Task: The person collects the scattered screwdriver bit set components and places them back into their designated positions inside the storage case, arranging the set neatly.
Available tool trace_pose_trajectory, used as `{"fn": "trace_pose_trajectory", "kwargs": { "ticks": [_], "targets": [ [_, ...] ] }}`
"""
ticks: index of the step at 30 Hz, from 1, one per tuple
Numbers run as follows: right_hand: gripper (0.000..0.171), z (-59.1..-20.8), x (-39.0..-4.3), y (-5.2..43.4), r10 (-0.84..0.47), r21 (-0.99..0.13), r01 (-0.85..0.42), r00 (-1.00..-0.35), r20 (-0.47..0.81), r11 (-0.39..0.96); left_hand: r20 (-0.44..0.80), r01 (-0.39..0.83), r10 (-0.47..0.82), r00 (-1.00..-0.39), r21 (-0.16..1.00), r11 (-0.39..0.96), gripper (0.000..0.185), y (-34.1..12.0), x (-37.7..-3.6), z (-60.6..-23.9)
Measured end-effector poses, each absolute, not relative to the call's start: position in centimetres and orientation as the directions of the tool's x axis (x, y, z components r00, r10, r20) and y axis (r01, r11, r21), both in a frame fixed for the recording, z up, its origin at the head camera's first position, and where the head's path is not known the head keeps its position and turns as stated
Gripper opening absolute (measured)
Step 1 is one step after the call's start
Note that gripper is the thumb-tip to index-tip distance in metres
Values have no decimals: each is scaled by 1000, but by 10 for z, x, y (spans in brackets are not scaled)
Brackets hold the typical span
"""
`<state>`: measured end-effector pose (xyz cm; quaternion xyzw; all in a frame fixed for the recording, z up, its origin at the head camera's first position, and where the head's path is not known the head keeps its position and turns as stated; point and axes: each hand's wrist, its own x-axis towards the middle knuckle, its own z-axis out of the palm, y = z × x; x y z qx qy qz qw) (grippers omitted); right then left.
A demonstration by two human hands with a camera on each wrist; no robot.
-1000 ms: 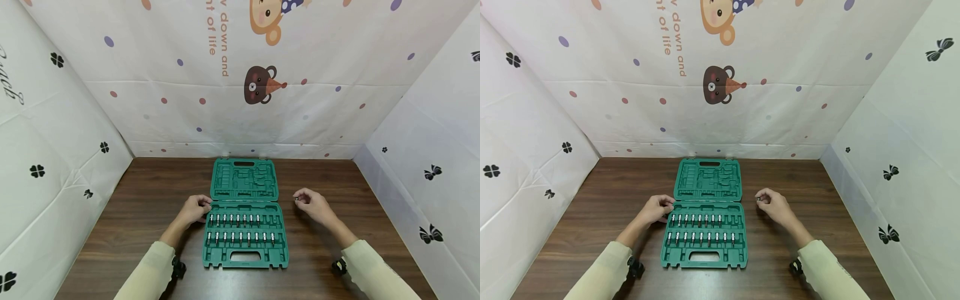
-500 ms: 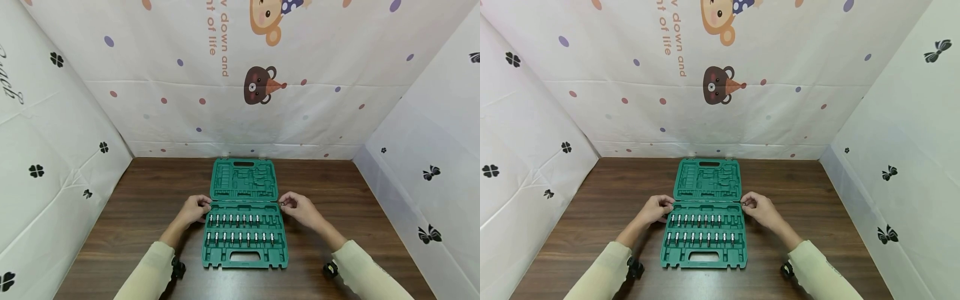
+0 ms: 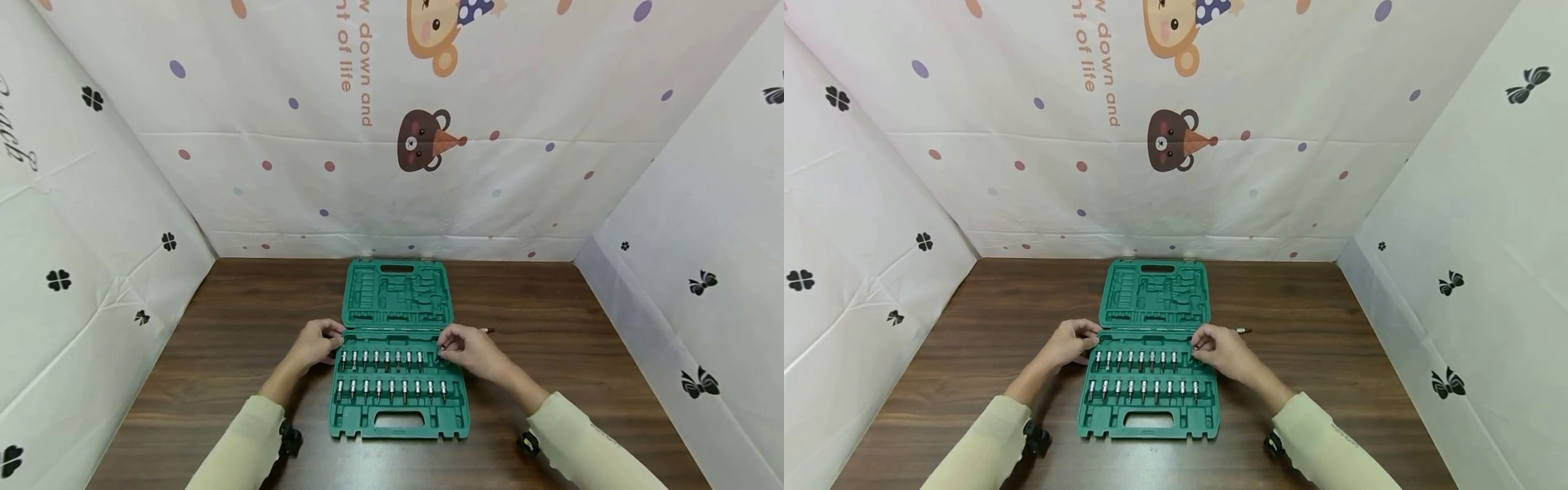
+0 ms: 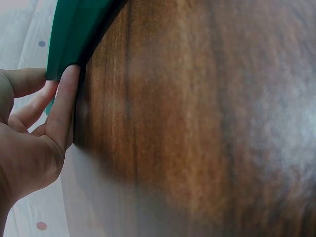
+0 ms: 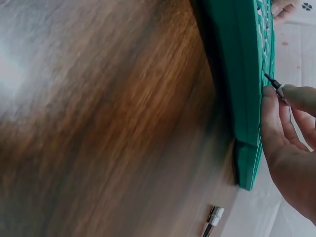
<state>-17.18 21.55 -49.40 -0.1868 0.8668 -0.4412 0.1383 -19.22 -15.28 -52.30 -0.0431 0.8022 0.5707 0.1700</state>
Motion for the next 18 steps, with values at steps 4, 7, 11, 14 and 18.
{"fn": "trace_pose_trajectory", "kwargs": {
  "ticks": [4, 7, 11, 14, 18],
  "targets": [
    [10, -493, -171, 209, -458, -779, -234, -886, -76, 581, -320, -259, 132, -938, 902, 345, 18, -153, -191, -523],
    [9, -493, -171, 205, -471, -753, -256, -879, -80, 606, -316, -254, 134, -939, 903, 346, 19, -153, -191, -522],
    [10, -494, -172, 200, -492, -729, -288, -867, -77, 621, -319, -259, 130, -939, 903, 342, 19, -153, -191, -521],
    [9, -494, -172, 198, -501, -719, -304, -863, -71, 625, -319, -260, 129, -939, 903, 343, 19, -153, -191, -520],
    [8, -494, -173, 195, -505, -691, -323, -860, -70, 646, -322, -262, 125, -939, 900, 348, 19, -152, -191, -520]
  ]
}}
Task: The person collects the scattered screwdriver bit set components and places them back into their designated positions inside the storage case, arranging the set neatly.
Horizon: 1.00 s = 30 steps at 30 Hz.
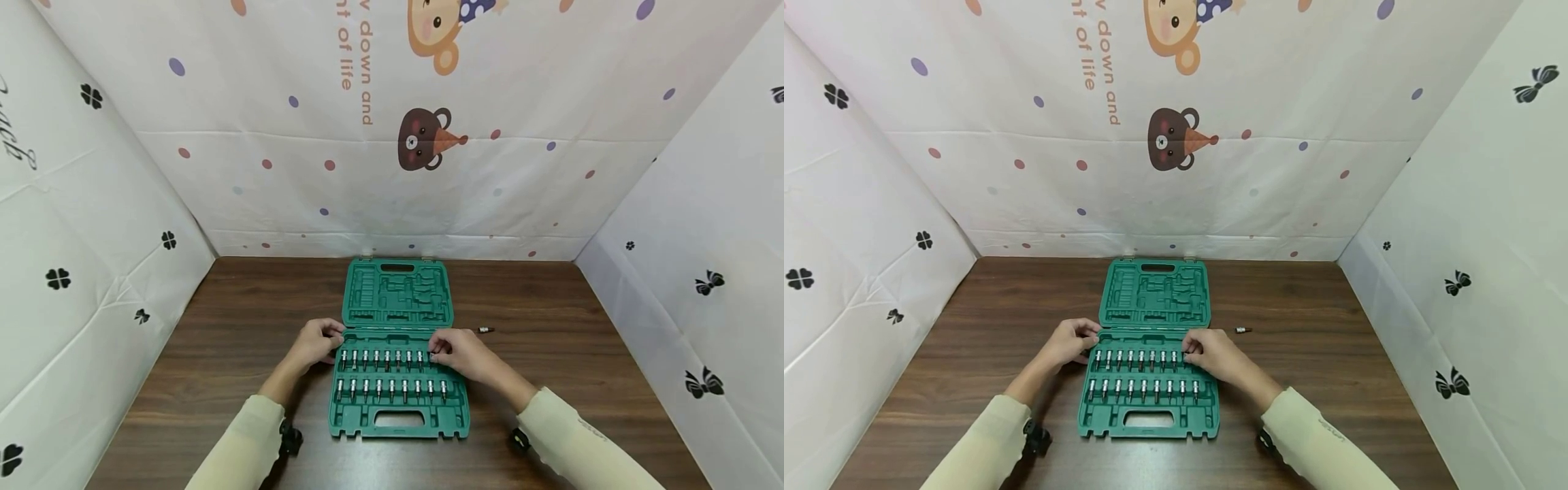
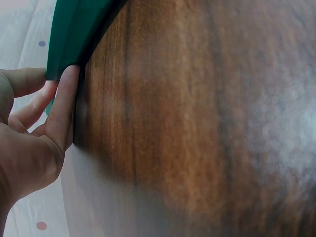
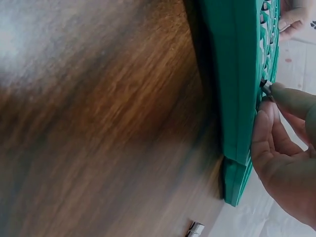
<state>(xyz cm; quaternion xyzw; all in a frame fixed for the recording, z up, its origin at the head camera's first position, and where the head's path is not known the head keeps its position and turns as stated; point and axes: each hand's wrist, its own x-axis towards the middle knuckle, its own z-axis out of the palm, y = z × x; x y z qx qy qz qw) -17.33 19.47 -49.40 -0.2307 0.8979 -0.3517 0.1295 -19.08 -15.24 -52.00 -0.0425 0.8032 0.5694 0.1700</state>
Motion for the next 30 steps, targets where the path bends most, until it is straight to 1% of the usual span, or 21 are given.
{"fn": "trace_pose_trajectory", "kwargs": {
  "ticks": [8, 13, 18, 30],
  "targets": [
    [9, -493, -177, 189, -513, -623, -360, -855, -78, 694, -325, -266, 123, -938, 898, 351, 19, -152, -192, -523],
    [9, -492, -178, 187, -501, -609, -351, -861, -89, 711, -323, -264, 123, -938, 900, 348, 19, -152, -192, -523],
    [13, -492, -179, 184, -481, -596, -349, -874, -71, 723, -319, -260, 114, -941, 897, 357, 19, -152, -192, -524],
    [22, -490, -187, 182, -418, -611, -261, -899, -128, 748, -317, -258, 120, -941, 899, 354, 18, -153, -193, -526]
  ]
}}
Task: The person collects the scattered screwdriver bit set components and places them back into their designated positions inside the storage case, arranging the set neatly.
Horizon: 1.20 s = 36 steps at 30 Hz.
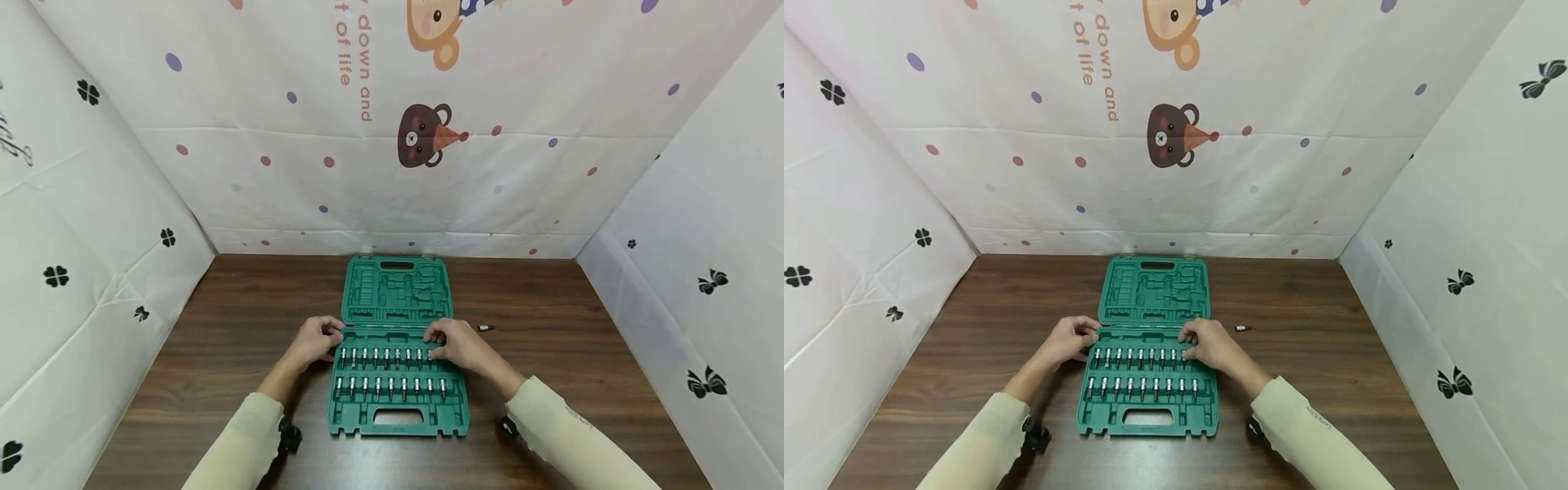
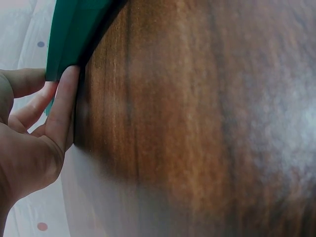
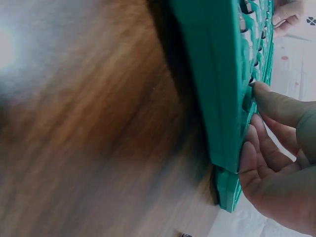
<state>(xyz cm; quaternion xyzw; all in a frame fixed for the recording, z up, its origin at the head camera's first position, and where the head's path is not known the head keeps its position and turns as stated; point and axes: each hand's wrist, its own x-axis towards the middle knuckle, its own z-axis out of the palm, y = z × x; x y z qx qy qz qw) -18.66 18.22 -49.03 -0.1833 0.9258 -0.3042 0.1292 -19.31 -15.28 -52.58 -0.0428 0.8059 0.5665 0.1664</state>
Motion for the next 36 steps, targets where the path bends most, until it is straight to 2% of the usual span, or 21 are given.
{"fn": "trace_pose_trajectory", "kwargs": {
  "ticks": [20, 29, 36],
  "targets": [
    [16, -493, -186, 180, -396, -636, -232, -909, -128, 736, -319, -260, 111, -941, 895, 362, 18, -151, -193, -524],
    [15, -495, -182, 188, -452, -613, -318, -889, -72, 723, -314, -252, 125, -941, 897, 363, 18, -151, -192, -523],
    [18, -493, -182, 204, -472, -669, -322, -880, -48, 670, -321, -265, 110, -940, 896, 355, 18, -152, -192, -523]
  ]
}}
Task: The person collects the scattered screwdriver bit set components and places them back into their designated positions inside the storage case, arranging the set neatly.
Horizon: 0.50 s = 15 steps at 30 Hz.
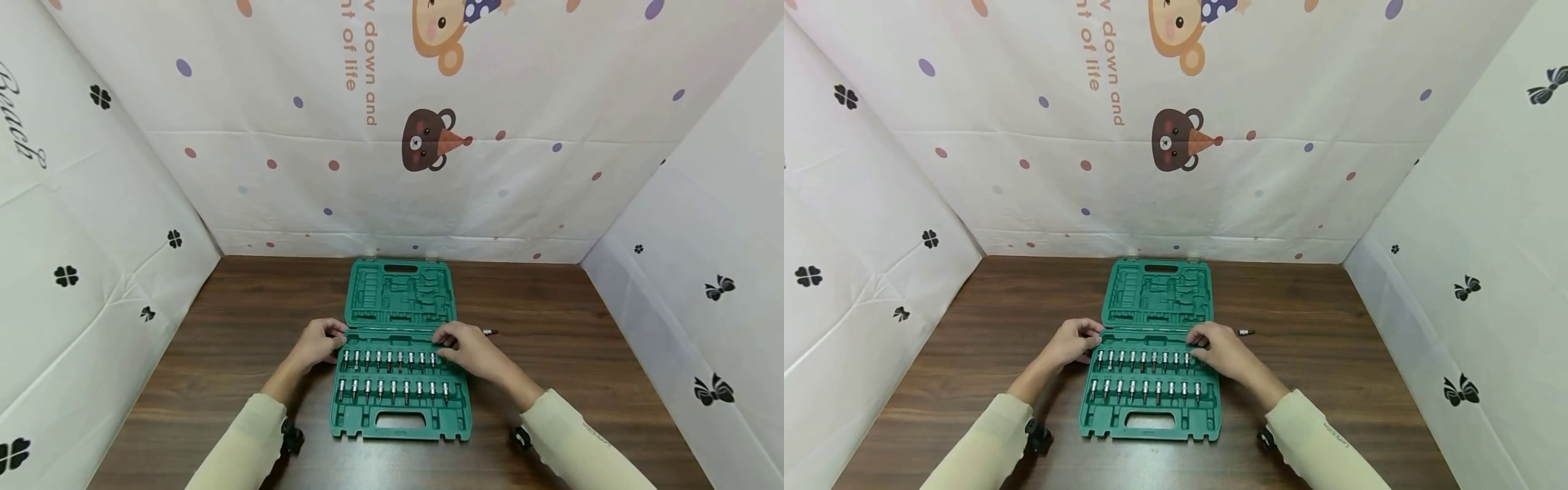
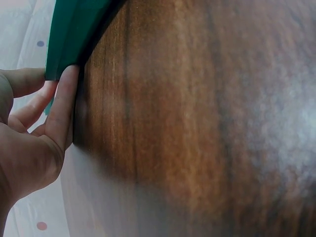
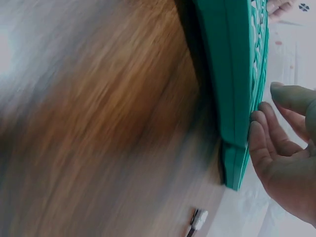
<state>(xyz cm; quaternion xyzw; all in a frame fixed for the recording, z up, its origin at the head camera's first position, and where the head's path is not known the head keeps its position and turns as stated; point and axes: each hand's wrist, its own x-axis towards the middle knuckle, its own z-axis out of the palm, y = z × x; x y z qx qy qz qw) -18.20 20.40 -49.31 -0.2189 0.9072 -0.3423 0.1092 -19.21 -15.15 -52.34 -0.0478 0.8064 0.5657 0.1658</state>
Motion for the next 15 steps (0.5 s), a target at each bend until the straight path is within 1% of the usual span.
{"fn": "trace_pose_trajectory", "kwargs": {
  "ticks": [10, 15],
  "targets": [
    [25, -488, -181, 234, -391, -705, -292, -920, 23, 646, -314, -256, 111, -943, 897, 361, 16, -151, -192, -525],
    [24, -492, -184, 251, -335, -693, -294, -939, 81, 658, -310, -250, 118, -943, 898, 363, 17, -152, -192, -525]
  ]
}}
